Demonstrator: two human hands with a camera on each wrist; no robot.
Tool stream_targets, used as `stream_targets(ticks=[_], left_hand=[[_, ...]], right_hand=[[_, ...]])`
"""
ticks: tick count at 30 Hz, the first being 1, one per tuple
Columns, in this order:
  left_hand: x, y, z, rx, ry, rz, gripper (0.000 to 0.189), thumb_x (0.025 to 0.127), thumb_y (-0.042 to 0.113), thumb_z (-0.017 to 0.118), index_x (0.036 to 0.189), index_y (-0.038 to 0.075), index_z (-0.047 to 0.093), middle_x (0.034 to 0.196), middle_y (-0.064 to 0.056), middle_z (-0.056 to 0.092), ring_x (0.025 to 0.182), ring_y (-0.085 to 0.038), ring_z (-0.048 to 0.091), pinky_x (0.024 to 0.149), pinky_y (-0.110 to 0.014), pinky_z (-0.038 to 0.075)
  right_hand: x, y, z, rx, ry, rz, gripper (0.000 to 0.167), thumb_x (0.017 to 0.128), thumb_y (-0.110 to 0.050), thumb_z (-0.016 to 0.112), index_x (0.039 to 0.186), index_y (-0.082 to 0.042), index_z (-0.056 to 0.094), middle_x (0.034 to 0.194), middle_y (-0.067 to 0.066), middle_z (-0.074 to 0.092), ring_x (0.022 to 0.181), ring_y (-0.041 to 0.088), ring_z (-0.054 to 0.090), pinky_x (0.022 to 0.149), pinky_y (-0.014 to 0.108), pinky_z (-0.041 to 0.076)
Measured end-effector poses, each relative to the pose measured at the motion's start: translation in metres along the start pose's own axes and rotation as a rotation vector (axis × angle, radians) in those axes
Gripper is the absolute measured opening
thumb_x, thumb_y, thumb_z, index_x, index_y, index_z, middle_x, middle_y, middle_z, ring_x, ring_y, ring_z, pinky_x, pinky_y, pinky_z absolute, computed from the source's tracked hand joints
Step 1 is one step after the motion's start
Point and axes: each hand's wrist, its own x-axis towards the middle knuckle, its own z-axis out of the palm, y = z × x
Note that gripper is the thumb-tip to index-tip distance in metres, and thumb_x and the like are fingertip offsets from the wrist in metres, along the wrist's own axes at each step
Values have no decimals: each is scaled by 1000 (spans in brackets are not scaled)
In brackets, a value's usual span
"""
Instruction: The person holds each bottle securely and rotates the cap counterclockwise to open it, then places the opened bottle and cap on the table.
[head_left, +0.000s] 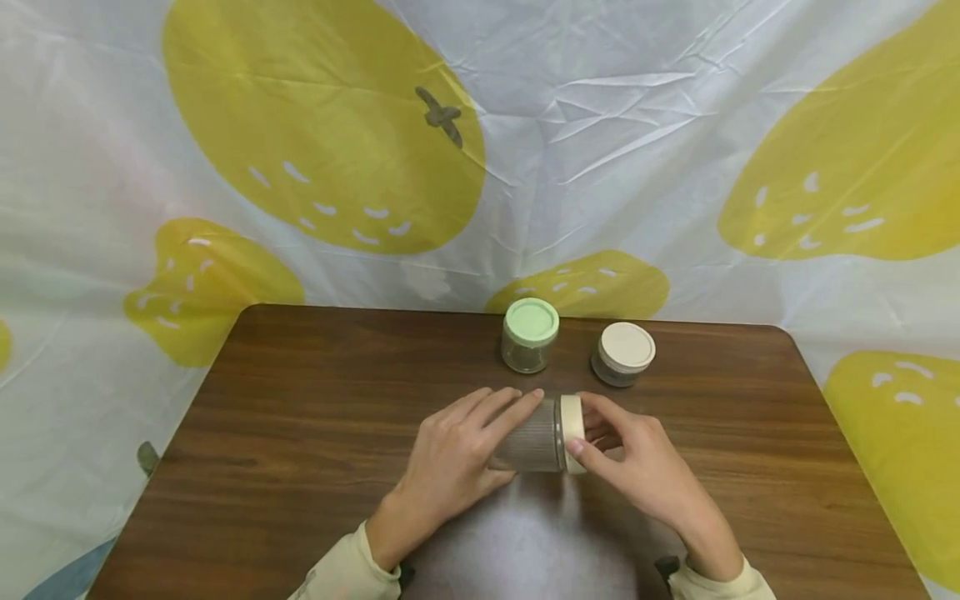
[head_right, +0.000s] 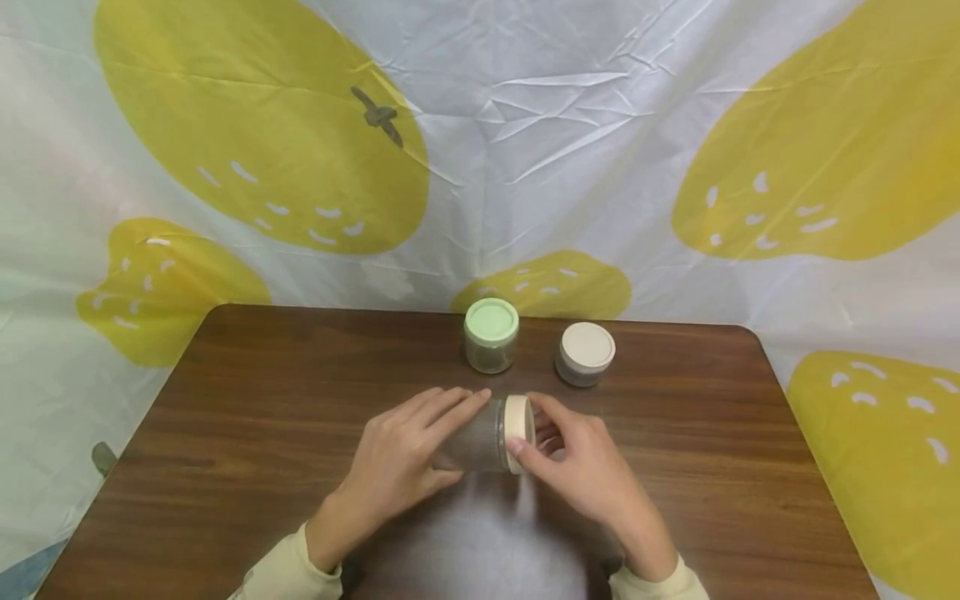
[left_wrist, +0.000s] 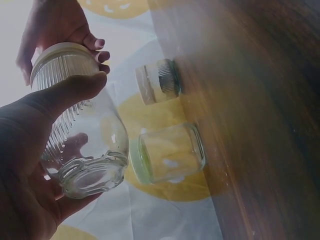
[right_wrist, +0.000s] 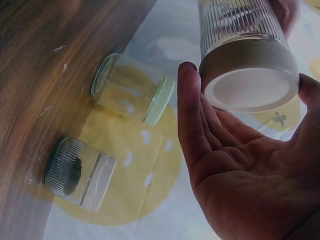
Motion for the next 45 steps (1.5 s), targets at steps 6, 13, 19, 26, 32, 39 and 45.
stream_targets(ticks=[6,13,19,26,32,39,45], left_hand=[[-1,0,0,-4,-11,-1,116,53,42,103,156,32,52,135,5,69,115,-19,70,93,-33,63],[-1,0,-2,-21,-22,-2,117,53,43,103,157,31,51,135,4,69,115,-19,70,92,-33,63],[-2,0,-2,-33,-37,-17,116,53,42,103,156,31,52,136,5,69,115,-19,70,93,-33,63],[-3,0,-3,-63,-48,-39,115,55,40,103,157,30,51,136,4,69,116,-21,70,93,-35,63],[-1,-1,-4,-91,-49,-54,114,57,39,103,157,31,50,136,4,68,116,-20,70,94,-35,63],[-3,-5,-4,-107,-54,-84,113,58,40,102,158,32,49,135,6,69,115,-16,70,87,-33,64],[-3,-11,-3,-99,-28,-85,115,56,40,102,158,30,49,135,7,69,114,-16,71,83,-32,64]], right_hand=[[0,0,-1,-5,7,-17,49,98,-24,74,142,-7,61,102,-1,78,87,4,72,80,32,64],[-2,0,-2,-14,9,-19,49,97,-23,75,143,-11,61,102,-4,78,86,2,71,80,31,63],[-2,1,-2,-15,21,-46,47,98,-20,75,142,-12,61,102,-3,78,86,3,72,79,31,63],[-3,2,-1,-12,24,-58,47,98,-21,75,142,-11,59,103,-2,78,87,3,72,80,32,63],[-5,1,-2,-13,29,-43,47,98,-22,75,141,-12,59,102,-5,77,87,3,72,81,33,63],[-6,0,-3,22,23,-26,47,98,-21,75,141,-14,57,104,-4,77,88,4,72,82,29,63],[-5,-1,-4,15,38,-35,47,99,-20,74,142,-14,57,104,-5,77,89,4,73,82,31,63]])
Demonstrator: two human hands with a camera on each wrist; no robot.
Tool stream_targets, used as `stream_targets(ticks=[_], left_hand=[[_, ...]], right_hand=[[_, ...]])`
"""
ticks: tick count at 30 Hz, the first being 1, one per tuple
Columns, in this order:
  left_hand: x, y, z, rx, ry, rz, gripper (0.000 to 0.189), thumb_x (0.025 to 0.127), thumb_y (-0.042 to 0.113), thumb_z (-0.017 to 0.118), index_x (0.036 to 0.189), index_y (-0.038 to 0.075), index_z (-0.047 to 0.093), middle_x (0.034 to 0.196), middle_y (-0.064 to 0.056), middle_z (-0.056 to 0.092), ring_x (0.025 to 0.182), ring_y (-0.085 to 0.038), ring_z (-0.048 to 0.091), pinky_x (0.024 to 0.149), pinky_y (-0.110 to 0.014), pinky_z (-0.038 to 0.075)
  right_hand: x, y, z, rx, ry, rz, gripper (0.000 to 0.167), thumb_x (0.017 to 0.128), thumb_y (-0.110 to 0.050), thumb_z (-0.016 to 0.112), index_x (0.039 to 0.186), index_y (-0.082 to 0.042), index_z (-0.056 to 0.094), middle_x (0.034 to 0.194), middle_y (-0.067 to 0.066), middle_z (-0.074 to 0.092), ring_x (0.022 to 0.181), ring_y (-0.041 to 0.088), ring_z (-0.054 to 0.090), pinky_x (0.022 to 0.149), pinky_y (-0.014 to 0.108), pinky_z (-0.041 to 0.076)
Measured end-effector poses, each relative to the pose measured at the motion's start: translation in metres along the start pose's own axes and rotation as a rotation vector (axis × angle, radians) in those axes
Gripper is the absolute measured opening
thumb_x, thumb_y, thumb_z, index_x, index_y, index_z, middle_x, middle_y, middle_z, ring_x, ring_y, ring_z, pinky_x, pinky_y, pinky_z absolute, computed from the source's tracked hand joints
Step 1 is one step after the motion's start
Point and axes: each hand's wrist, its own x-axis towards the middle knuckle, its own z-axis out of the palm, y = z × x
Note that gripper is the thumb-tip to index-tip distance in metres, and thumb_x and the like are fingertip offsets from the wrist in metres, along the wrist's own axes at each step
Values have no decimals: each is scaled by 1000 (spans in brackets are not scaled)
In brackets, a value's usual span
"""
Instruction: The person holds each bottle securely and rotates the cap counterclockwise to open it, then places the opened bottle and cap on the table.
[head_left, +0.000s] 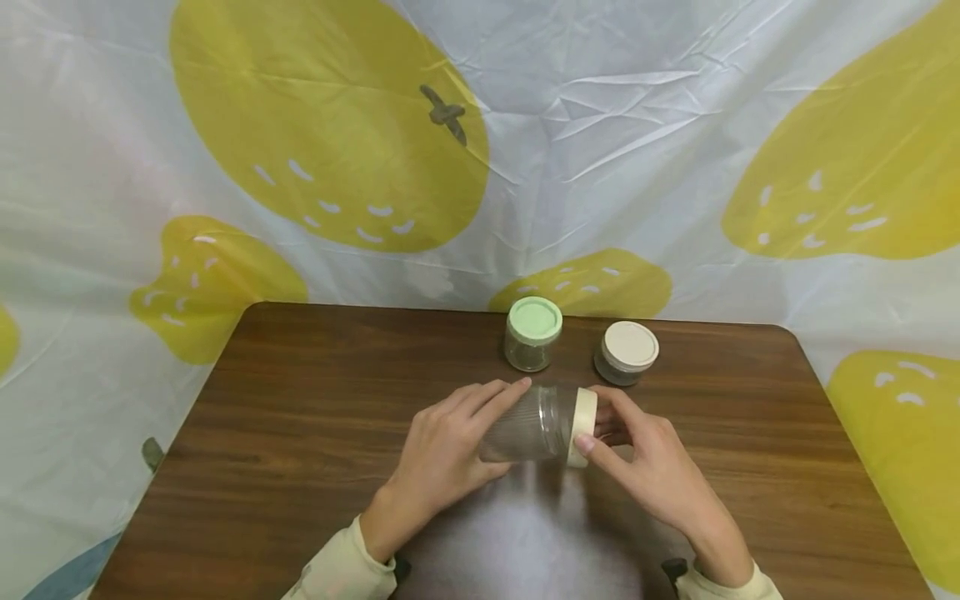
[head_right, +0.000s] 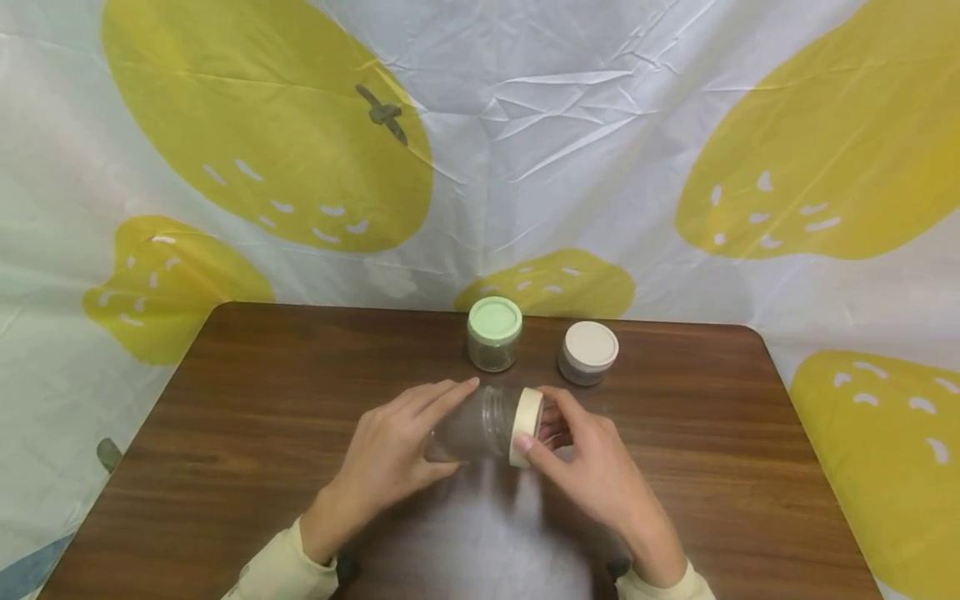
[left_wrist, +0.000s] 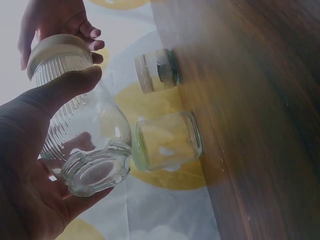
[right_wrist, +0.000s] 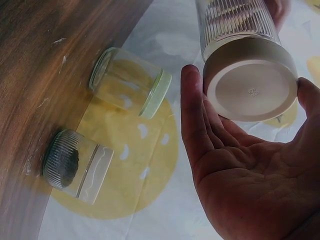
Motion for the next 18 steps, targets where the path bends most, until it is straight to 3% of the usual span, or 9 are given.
stream_targets(ticks=[9,18], left_hand=[[-4,-8,-3,-5,-9,-80,109,59,39,101,156,33,50,136,6,68,121,-16,69,88,-35,64],[-7,-20,-9,-10,-16,-176,107,62,38,102,155,35,48,138,5,66,123,-17,69,78,-38,65]], right_hand=[[5,1,6,7,14,31,52,99,-23,75,144,-12,53,106,-3,78,92,6,74,86,36,64],[14,5,19,55,-14,31,50,99,-22,74,142,-10,52,108,2,78,94,10,75,86,33,64]])
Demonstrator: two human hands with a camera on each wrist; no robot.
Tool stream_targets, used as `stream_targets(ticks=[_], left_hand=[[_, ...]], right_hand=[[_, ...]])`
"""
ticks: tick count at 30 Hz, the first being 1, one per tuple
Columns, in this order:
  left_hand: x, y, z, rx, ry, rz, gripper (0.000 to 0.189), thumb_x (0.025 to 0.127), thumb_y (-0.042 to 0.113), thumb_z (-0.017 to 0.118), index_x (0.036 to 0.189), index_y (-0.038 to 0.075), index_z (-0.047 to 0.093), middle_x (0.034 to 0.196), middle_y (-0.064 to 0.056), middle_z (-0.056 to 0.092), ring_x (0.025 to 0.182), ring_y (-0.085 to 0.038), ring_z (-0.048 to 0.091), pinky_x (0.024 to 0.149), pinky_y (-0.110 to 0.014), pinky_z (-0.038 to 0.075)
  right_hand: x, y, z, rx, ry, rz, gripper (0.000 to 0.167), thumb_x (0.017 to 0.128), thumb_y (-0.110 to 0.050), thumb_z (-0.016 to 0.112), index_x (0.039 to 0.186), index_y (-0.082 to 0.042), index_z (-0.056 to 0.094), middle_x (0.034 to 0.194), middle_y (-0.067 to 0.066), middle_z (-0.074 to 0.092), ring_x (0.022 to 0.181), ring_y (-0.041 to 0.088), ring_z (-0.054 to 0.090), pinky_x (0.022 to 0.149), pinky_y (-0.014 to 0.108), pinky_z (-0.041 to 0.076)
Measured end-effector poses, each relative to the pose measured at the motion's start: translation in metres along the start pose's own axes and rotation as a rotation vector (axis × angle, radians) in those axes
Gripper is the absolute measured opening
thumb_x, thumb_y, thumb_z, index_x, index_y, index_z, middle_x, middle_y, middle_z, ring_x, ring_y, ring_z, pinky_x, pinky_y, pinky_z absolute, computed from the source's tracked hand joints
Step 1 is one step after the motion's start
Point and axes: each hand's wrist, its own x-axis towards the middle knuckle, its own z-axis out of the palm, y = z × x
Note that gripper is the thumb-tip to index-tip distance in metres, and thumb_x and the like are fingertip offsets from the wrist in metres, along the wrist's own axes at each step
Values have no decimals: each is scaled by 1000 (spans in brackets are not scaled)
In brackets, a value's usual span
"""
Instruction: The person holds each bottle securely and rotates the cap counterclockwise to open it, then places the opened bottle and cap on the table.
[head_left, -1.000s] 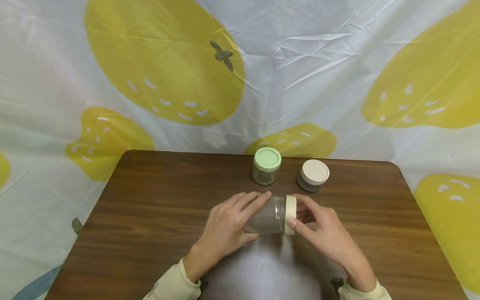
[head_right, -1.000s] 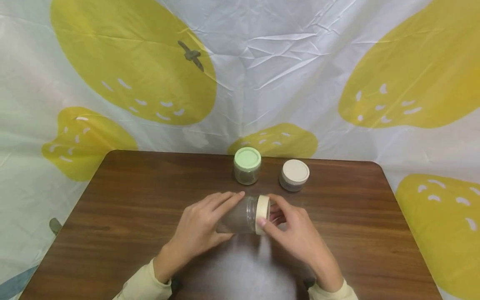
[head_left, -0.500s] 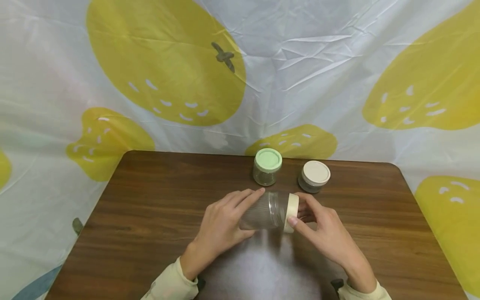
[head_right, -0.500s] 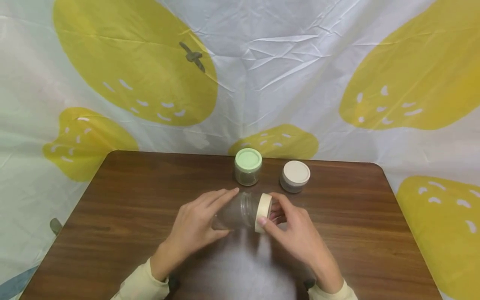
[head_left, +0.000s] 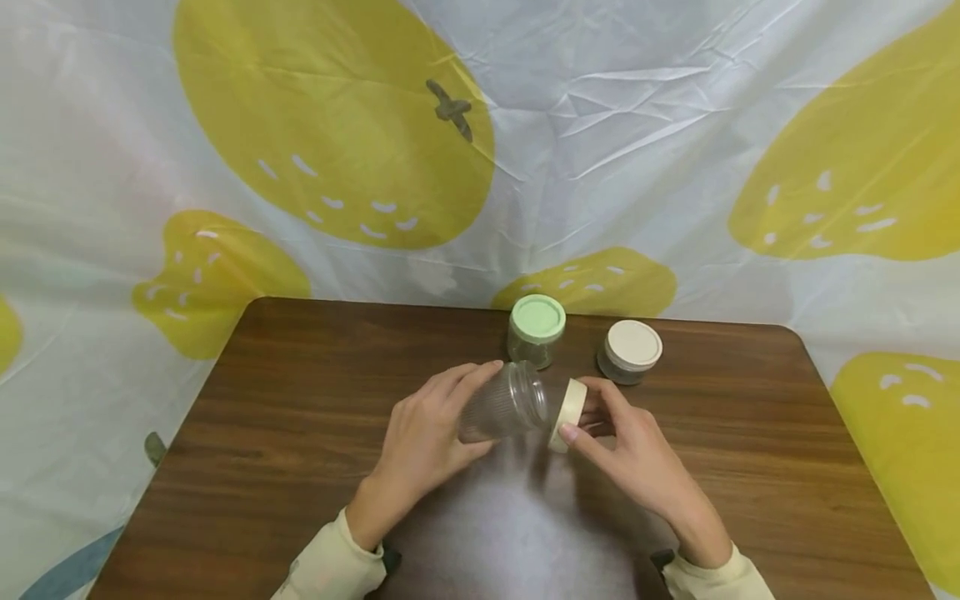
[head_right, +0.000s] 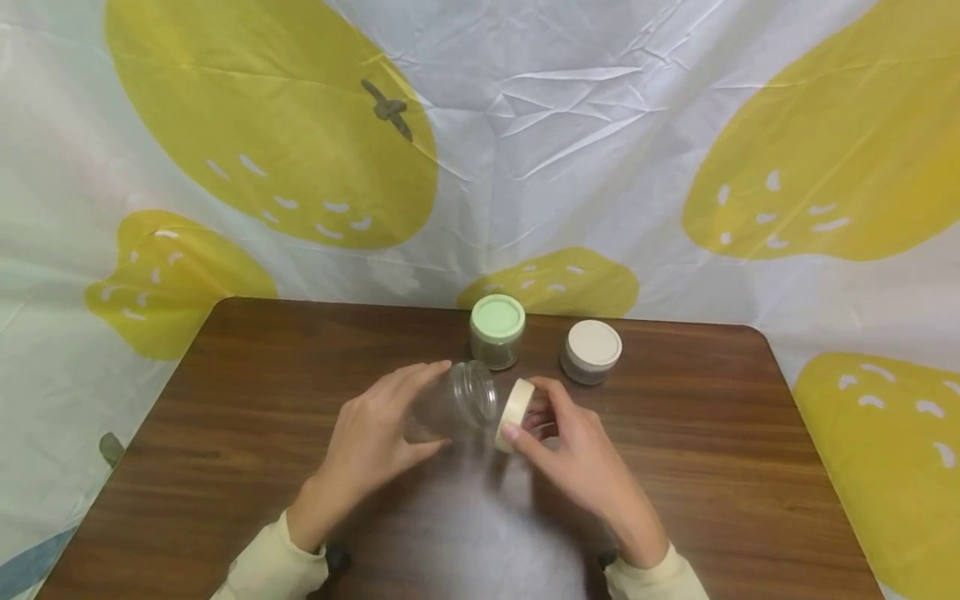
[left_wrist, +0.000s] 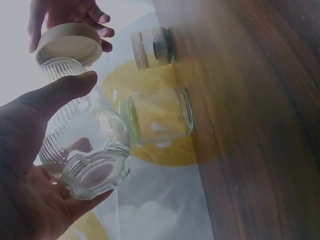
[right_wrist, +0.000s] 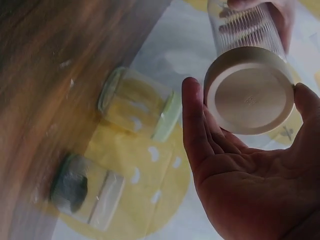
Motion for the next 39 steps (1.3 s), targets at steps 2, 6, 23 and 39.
stream_targets(ticks=[2,6,23,39], left_hand=[[-2,-3,-2,-28,-2,-27,107,62,36,102,155,35,48,140,5,66,123,-17,69,82,-39,65],[-6,-10,-5,-117,19,-69,106,61,29,104,153,28,49,142,3,65,125,-20,68,94,-42,62],[7,-44,-19,-322,33,-314,102,71,36,98,156,21,44,149,-4,59,129,-28,64,103,-54,55],[8,-77,-20,-416,31,-493,102,81,38,91,158,10,30,154,-18,52,140,-40,54,113,-62,46]], right_hand=[[2,1,7,27,-12,6,48,100,-22,74,141,-10,53,108,3,78,95,11,75,86,33,64],[6,3,20,76,-31,28,47,99,-22,74,140,-8,53,109,5,79,96,11,76,86,33,64],[46,-6,60,239,-62,137,51,95,-31,79,134,-10,53,108,8,79,95,19,77,83,28,61],[91,-8,97,271,-71,251,61,86,-33,87,131,-10,51,113,9,77,98,19,76,82,29,61]])
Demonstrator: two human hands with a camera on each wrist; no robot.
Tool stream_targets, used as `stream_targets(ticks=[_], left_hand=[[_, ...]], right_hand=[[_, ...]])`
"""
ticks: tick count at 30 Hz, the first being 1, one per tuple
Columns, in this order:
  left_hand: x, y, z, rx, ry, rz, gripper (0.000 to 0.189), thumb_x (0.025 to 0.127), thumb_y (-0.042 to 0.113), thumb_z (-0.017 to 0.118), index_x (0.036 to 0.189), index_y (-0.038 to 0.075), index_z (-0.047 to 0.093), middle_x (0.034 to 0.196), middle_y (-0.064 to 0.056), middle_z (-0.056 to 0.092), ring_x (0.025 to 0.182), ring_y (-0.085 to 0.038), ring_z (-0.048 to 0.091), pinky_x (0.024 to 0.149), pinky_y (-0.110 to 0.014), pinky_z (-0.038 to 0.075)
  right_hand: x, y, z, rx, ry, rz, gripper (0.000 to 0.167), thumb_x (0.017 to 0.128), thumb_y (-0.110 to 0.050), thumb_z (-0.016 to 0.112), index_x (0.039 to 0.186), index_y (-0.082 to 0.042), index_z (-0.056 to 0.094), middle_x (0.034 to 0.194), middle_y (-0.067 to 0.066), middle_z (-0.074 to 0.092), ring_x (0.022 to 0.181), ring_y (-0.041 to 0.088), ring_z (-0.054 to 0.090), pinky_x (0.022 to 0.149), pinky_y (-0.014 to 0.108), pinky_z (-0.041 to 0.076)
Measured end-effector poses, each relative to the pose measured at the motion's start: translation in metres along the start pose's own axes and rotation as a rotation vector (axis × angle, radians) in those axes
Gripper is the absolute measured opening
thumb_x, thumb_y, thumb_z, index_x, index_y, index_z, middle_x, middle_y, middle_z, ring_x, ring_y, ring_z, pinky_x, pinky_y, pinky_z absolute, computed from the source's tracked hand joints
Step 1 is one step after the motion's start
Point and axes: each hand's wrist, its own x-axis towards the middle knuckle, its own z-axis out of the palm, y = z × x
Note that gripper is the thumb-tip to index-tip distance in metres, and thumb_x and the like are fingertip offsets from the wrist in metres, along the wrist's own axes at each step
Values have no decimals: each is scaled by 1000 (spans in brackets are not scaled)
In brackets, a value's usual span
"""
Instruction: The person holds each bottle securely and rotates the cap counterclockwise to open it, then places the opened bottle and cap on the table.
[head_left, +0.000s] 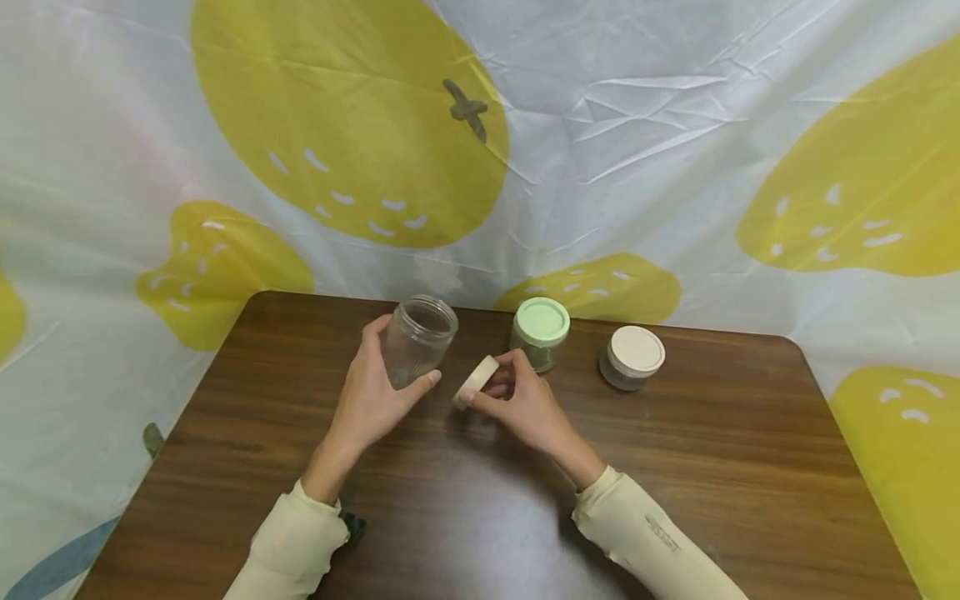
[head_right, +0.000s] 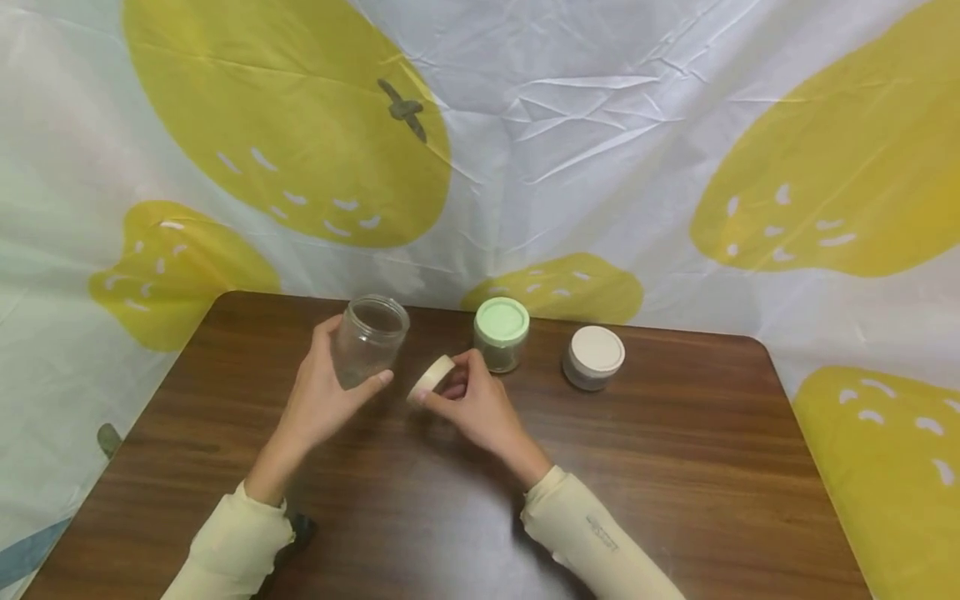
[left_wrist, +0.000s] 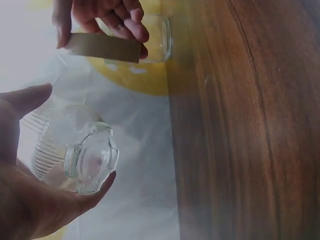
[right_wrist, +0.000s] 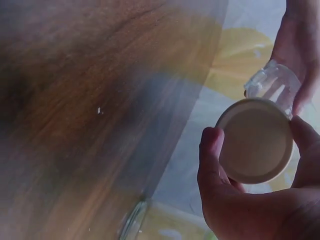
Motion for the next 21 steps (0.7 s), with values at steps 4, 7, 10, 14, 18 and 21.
stream_targets(ticks=[4,7,10,14,18,21], left_hand=[[5,-3,1,-43,9,-16,101,82,41,90,158,12,29,152,-19,53,140,-40,54,113,-62,46],[9,-4,3,-68,10,-34,101,83,43,89,158,13,29,152,-19,53,140,-39,54,112,-62,46],[14,-7,7,-107,8,-58,101,84,44,88,159,13,27,153,-20,52,141,-39,53,113,-62,45],[21,-14,13,-183,12,-90,98,86,40,86,159,13,27,154,-20,51,141,-38,52,116,-61,42],[26,-21,16,-226,55,-129,94,86,38,86,156,13,30,151,-18,53,139,-36,53,116,-58,43],[28,-26,16,-208,89,-154,92,84,41,88,154,14,34,147,-17,57,135,-35,56,113,-57,45]], right_hand=[[8,1,7,18,17,21,65,84,-33,89,130,-10,49,115,7,75,98,17,76,81,29,60],[14,1,12,-2,27,18,66,83,-34,90,128,-10,49,111,8,76,97,17,76,80,29,60],[21,-1,17,-53,52,7,66,81,-36,91,125,-9,49,104,10,78,93,16,76,78,29,59],[29,-3,22,-126,78,1,69,78,-40,91,122,-9,49,98,10,77,86,14,72,75,28,57],[35,-3,28,-158,90,9,70,76,-41,91,120,-9,48,94,7,74,81,14,69,71,27,54],[40,-1,32,-174,103,24,70,75,-42,92,118,-10,47,93,7,74,80,15,68,70,28,54]])
